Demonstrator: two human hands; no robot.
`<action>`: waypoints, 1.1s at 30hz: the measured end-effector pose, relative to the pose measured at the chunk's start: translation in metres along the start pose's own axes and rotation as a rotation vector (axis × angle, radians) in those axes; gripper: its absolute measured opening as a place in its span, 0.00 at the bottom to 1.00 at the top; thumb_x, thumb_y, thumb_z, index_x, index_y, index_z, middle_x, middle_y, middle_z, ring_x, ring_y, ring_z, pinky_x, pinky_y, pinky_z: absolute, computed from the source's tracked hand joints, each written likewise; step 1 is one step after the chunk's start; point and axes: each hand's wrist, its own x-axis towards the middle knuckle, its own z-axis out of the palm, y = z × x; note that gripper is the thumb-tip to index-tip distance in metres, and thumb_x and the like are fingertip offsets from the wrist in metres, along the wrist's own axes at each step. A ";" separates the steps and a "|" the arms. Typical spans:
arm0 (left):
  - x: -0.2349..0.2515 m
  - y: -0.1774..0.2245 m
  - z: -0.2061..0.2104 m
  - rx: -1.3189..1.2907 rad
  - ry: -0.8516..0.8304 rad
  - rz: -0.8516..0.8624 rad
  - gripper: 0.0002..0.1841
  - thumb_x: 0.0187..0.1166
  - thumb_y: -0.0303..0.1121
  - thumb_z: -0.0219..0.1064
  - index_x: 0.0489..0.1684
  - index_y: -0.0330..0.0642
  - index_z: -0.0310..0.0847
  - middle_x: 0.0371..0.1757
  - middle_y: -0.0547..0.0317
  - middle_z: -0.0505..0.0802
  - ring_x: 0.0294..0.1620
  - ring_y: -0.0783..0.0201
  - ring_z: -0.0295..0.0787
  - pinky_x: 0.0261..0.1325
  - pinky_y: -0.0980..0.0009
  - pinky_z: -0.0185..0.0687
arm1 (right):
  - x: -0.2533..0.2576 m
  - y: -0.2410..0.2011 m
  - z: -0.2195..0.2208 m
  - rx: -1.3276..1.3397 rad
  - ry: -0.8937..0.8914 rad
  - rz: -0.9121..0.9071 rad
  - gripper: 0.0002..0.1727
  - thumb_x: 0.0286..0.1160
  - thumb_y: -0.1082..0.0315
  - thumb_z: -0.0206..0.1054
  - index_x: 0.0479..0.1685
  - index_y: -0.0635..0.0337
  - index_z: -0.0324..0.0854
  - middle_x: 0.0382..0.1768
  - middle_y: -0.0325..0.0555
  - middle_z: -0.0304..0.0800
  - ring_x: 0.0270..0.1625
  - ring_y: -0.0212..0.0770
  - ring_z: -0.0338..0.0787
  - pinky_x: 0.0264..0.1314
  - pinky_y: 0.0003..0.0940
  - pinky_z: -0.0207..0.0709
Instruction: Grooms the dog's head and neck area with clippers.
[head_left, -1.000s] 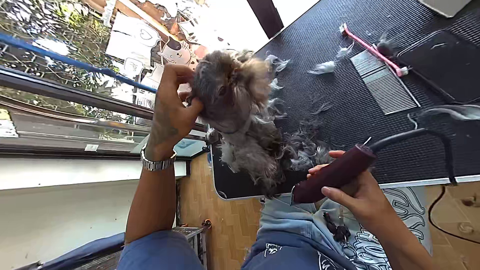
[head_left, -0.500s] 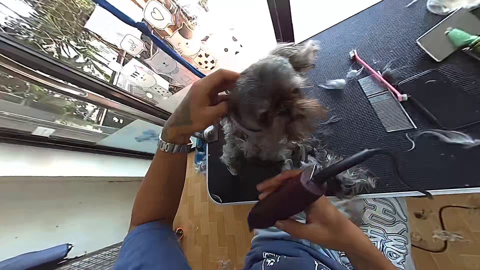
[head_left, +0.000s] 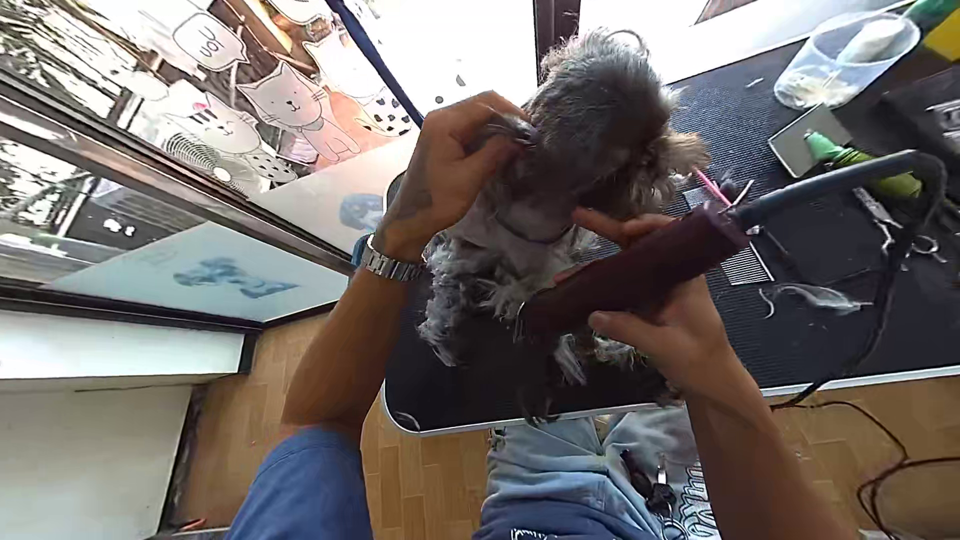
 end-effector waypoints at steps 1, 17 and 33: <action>0.004 0.001 0.001 0.000 -0.010 0.007 0.07 0.82 0.27 0.63 0.48 0.33 0.84 0.43 0.67 0.90 0.43 0.82 0.86 0.49 0.81 0.84 | 0.002 0.000 -0.003 -0.001 0.010 -0.012 0.39 0.60 0.75 0.77 0.75 0.48 0.64 0.81 0.43 0.76 0.63 0.45 0.92 0.62 0.40 0.90; 0.076 -0.012 0.069 -0.142 0.255 -0.068 0.10 0.82 0.23 0.56 0.46 0.34 0.85 0.44 0.61 0.91 0.49 0.74 0.88 0.58 0.72 0.85 | 0.008 -0.001 -0.053 0.108 0.298 -0.003 0.39 0.68 0.75 0.74 0.77 0.50 0.56 0.71 0.48 0.85 0.66 0.50 0.91 0.65 0.44 0.88; 0.121 -0.023 0.086 0.257 0.072 -0.055 0.09 0.84 0.30 0.59 0.43 0.39 0.86 0.40 0.68 0.91 0.43 0.82 0.87 0.50 0.80 0.84 | 0.048 -0.010 -0.126 0.185 0.189 -0.100 0.39 0.62 0.77 0.75 0.74 0.52 0.57 0.67 0.45 0.87 0.60 0.46 0.93 0.65 0.47 0.89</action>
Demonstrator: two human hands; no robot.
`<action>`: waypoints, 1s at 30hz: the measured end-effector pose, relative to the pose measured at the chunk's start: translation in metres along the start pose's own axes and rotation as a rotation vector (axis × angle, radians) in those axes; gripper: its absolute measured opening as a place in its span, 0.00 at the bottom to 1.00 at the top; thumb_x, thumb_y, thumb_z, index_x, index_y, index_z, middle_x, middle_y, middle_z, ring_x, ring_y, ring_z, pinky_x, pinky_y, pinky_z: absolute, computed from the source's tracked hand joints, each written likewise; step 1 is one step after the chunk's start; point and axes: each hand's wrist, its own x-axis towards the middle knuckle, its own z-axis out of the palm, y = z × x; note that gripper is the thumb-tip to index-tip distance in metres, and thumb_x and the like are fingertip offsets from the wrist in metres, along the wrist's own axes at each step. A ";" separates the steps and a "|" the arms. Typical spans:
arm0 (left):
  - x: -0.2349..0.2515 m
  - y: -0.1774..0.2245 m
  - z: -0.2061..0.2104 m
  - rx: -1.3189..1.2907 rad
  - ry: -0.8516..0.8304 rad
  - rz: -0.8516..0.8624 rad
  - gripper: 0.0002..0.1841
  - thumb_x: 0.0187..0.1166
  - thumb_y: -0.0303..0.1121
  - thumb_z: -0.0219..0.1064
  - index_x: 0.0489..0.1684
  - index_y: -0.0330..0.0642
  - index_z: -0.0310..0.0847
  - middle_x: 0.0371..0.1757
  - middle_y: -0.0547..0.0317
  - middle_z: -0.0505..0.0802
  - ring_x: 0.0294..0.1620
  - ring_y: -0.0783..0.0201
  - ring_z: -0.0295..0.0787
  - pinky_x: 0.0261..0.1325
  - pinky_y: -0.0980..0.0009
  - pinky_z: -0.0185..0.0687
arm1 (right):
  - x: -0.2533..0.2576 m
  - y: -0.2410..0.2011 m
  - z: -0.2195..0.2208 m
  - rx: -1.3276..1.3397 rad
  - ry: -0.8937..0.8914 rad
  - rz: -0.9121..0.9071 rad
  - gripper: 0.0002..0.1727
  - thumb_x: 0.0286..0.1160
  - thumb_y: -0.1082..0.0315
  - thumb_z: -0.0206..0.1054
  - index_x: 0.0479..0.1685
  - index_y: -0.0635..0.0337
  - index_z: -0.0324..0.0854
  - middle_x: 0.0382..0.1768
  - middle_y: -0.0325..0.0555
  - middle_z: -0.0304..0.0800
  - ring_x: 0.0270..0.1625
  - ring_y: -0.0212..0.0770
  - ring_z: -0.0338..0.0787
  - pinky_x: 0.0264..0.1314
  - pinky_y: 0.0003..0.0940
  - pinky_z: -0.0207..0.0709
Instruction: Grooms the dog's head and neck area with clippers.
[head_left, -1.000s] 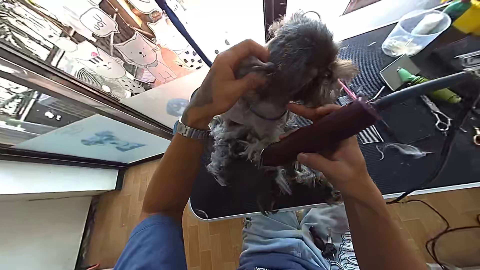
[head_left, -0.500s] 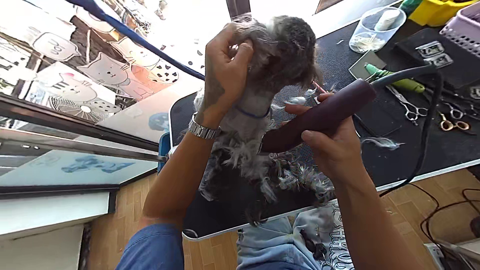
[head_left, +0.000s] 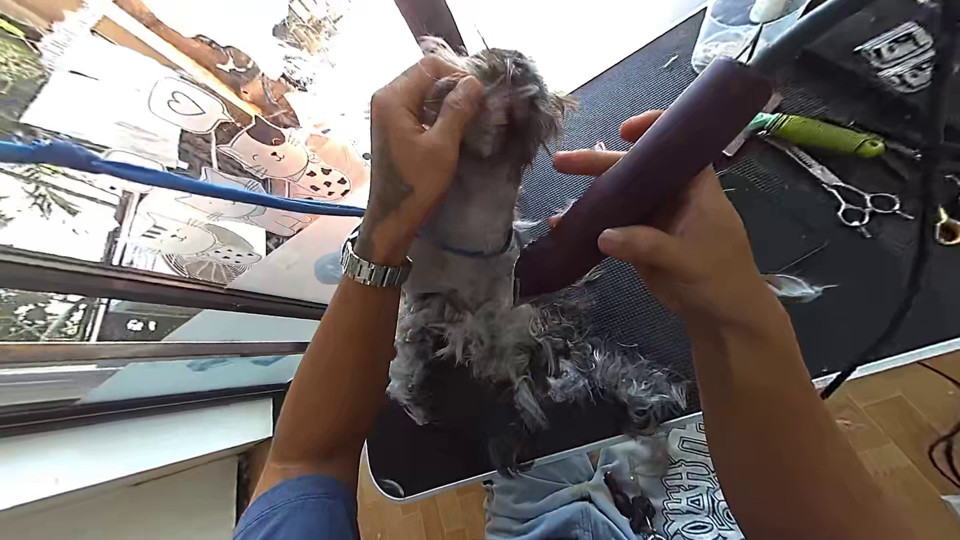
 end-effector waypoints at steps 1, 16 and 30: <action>0.005 -0.003 0.005 0.018 0.019 -0.004 0.06 0.82 0.32 0.64 0.43 0.39 0.84 0.41 0.66 0.90 0.44 0.80 0.87 0.50 0.78 0.84 | -0.002 0.003 -0.003 0.027 0.017 0.007 0.39 0.63 0.78 0.74 0.74 0.53 0.57 0.67 0.46 0.88 0.61 0.48 0.93 0.66 0.49 0.88; -0.013 -0.008 0.016 -0.421 -0.241 -0.502 0.05 0.89 0.37 0.56 0.50 0.54 0.78 0.39 0.79 0.93 0.44 0.81 0.91 0.53 0.79 0.89 | -0.067 0.019 -0.036 0.035 0.496 -0.005 0.43 0.65 0.79 0.76 0.79 0.49 0.54 0.64 0.46 0.88 0.65 0.47 0.91 0.66 0.41 0.88; -0.047 0.018 0.007 -0.522 -0.353 -0.275 0.16 0.79 0.31 0.68 0.62 0.54 0.75 0.44 0.86 0.92 0.45 0.85 0.89 0.52 0.84 0.87 | -0.014 -0.021 -0.005 -0.131 0.708 -0.418 0.45 0.66 0.75 0.79 0.75 0.63 0.46 0.59 0.54 0.78 0.60 0.53 0.90 0.56 0.51 0.93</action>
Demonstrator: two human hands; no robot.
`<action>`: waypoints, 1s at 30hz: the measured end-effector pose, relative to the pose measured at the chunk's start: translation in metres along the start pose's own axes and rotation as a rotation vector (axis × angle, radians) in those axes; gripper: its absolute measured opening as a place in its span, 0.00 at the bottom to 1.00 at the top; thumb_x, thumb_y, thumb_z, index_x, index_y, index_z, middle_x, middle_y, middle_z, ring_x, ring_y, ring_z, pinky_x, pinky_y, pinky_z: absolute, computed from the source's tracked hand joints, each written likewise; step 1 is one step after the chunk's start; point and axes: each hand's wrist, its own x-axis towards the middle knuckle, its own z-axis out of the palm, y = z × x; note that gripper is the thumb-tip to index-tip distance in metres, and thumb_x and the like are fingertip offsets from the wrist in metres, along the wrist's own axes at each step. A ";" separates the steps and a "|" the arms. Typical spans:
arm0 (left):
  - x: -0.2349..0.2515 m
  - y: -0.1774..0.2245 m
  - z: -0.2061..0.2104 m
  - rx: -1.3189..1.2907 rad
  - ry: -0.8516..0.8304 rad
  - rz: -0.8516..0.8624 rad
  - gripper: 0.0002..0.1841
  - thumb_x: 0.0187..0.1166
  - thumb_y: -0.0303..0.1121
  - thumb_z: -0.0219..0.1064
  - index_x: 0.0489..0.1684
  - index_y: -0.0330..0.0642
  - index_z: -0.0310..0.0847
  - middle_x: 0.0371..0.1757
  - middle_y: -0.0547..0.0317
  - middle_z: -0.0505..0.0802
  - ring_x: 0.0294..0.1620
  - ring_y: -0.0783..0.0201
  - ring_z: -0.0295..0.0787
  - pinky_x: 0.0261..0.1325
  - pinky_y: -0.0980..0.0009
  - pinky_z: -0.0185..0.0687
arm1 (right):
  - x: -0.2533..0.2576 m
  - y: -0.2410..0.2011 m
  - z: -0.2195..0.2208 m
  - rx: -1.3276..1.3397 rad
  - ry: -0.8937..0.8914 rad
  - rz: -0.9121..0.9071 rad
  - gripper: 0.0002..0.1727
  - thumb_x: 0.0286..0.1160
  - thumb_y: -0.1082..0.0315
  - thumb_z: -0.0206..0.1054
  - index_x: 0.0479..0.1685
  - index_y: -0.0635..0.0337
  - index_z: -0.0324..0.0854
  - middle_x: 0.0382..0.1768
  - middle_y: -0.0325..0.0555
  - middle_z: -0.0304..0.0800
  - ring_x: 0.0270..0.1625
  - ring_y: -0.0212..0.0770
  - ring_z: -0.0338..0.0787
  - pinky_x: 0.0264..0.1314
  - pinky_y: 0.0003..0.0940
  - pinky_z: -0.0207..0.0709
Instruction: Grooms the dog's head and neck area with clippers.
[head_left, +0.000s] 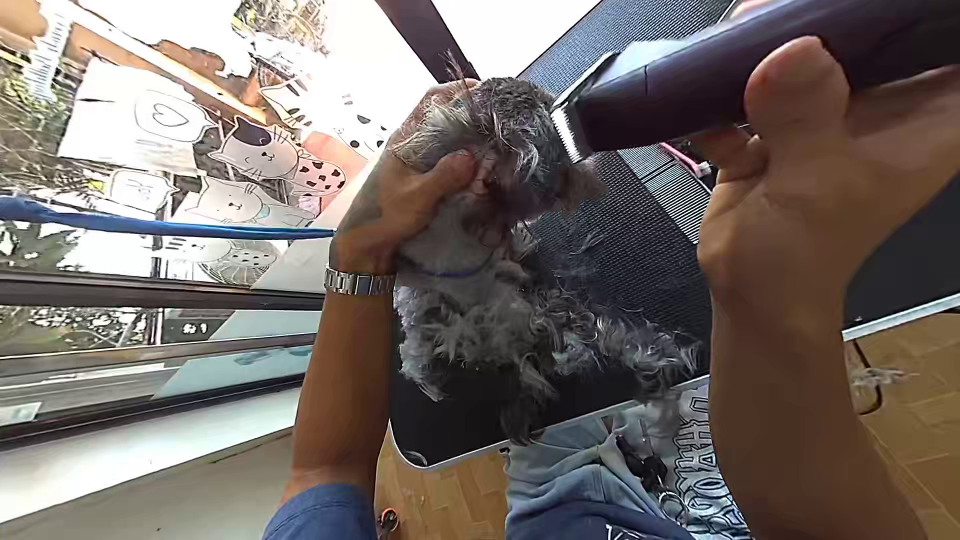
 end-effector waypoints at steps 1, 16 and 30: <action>-0.001 0.000 -0.002 0.033 -0.011 -0.004 0.17 0.79 0.32 0.67 0.65 0.53 0.74 0.47 0.86 0.91 0.48 0.86 0.88 0.56 0.84 0.87 | -0.001 -0.002 0.005 -0.002 -0.001 -0.007 0.45 0.66 0.76 0.78 0.76 0.63 0.45 0.59 0.53 0.76 0.60 0.51 0.89 0.56 0.50 0.93; 0.002 -0.018 -0.020 0.031 -0.072 0.073 0.20 0.82 0.39 0.69 0.68 0.49 0.72 0.49 0.84 0.91 0.51 0.84 0.88 0.60 0.82 0.85 | -0.041 0.010 0.014 0.043 -0.071 -0.065 0.41 0.63 0.76 0.80 0.68 0.63 0.49 0.56 0.55 0.82 0.58 0.53 0.92 0.57 0.49 0.93; 0.002 -0.027 -0.027 -0.058 0.026 0.032 0.04 0.85 0.32 0.63 0.45 0.58 0.80 0.37 0.85 0.91 0.42 0.85 0.88 0.53 0.83 0.86 | -0.040 0.030 0.023 0.169 -0.071 -0.112 0.42 0.60 0.78 0.81 0.68 0.66 0.50 0.56 0.62 0.82 0.60 0.61 0.90 0.60 0.59 0.91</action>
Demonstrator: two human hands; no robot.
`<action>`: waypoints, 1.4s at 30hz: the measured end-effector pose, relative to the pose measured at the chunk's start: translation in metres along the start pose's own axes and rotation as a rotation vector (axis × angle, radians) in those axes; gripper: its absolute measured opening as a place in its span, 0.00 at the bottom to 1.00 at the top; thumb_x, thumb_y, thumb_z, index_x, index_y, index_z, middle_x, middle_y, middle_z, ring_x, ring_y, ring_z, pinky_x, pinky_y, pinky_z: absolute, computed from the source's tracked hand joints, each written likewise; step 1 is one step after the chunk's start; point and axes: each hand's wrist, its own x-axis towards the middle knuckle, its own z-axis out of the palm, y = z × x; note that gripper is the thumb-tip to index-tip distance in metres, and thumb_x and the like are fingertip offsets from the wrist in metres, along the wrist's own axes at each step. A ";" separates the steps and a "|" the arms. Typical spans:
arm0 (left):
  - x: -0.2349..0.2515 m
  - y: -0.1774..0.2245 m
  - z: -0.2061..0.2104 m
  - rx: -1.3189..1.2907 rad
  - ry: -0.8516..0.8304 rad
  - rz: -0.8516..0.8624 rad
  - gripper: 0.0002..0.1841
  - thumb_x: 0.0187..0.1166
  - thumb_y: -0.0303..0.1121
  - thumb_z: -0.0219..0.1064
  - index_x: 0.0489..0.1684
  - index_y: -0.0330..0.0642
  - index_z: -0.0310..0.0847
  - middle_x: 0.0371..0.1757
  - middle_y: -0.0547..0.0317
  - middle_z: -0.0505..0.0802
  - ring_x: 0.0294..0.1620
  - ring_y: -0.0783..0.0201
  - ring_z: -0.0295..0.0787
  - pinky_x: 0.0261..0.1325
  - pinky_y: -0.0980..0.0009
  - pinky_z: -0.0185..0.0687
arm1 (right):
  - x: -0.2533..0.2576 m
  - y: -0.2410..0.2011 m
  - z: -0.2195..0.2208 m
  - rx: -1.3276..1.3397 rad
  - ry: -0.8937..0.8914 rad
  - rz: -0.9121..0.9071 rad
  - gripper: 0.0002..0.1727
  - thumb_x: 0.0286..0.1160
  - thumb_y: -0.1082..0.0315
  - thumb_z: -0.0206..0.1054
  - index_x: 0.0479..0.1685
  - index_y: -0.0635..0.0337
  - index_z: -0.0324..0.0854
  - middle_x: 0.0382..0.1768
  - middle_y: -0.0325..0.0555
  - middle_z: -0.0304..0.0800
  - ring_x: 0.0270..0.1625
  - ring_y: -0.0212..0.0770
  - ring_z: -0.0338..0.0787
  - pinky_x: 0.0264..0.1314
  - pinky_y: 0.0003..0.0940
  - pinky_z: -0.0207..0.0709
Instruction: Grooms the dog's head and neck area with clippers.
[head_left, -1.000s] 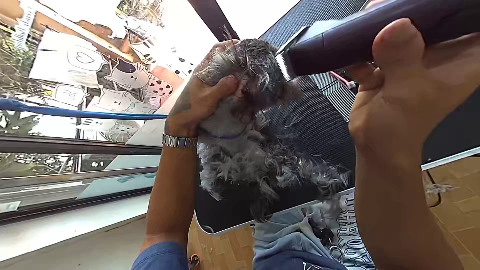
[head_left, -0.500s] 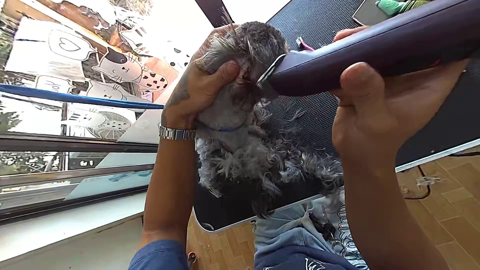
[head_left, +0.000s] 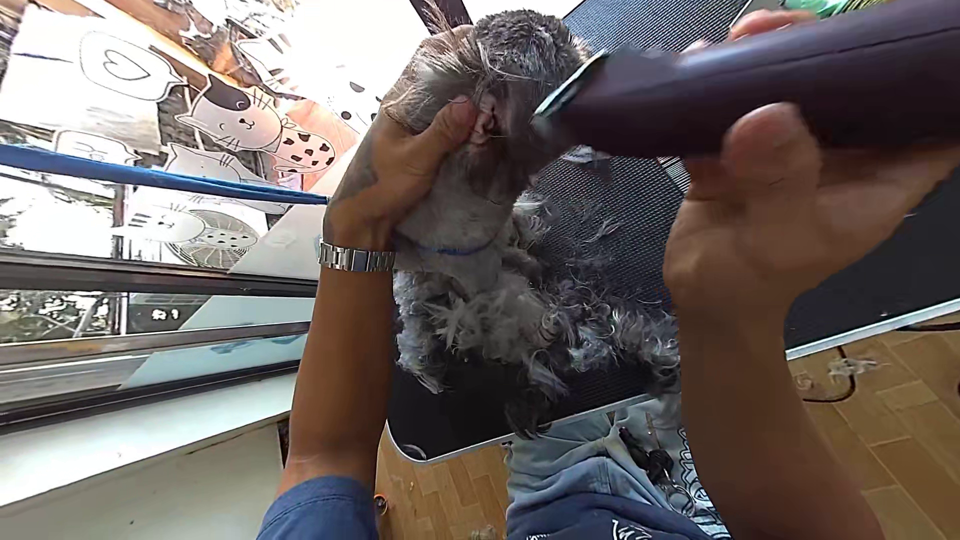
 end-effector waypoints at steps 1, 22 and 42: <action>-0.001 0.000 0.000 0.011 0.008 -0.002 0.05 0.85 0.31 0.63 0.46 0.57 0.79 0.38 0.85 0.91 0.43 0.85 0.88 0.54 0.83 0.86 | 0.001 0.000 0.000 -0.012 0.047 -0.010 0.43 0.61 0.78 0.81 0.68 0.65 0.49 0.56 0.60 0.81 0.60 0.60 0.90 0.58 0.59 0.91; -0.001 -0.006 -0.013 0.013 0.205 -0.012 0.07 0.91 0.32 0.53 0.50 0.56 0.77 0.40 0.84 0.92 0.47 0.85 0.89 0.58 0.80 0.86 | -0.012 0.024 0.030 -0.068 -0.092 -0.205 0.40 0.59 0.74 0.83 0.64 0.76 0.57 0.55 0.59 0.86 0.63 0.52 0.90 0.69 0.50 0.86; -0.038 0.003 -0.020 -0.197 0.346 0.065 0.11 0.91 0.28 0.49 0.47 0.57 0.76 0.39 0.83 0.92 0.47 0.85 0.88 0.58 0.80 0.85 | -0.036 -0.010 0.056 -0.298 -0.339 -0.230 0.28 0.72 0.68 0.75 0.66 0.72 0.68 0.65 0.48 0.82 0.72 0.42 0.83 0.75 0.39 0.80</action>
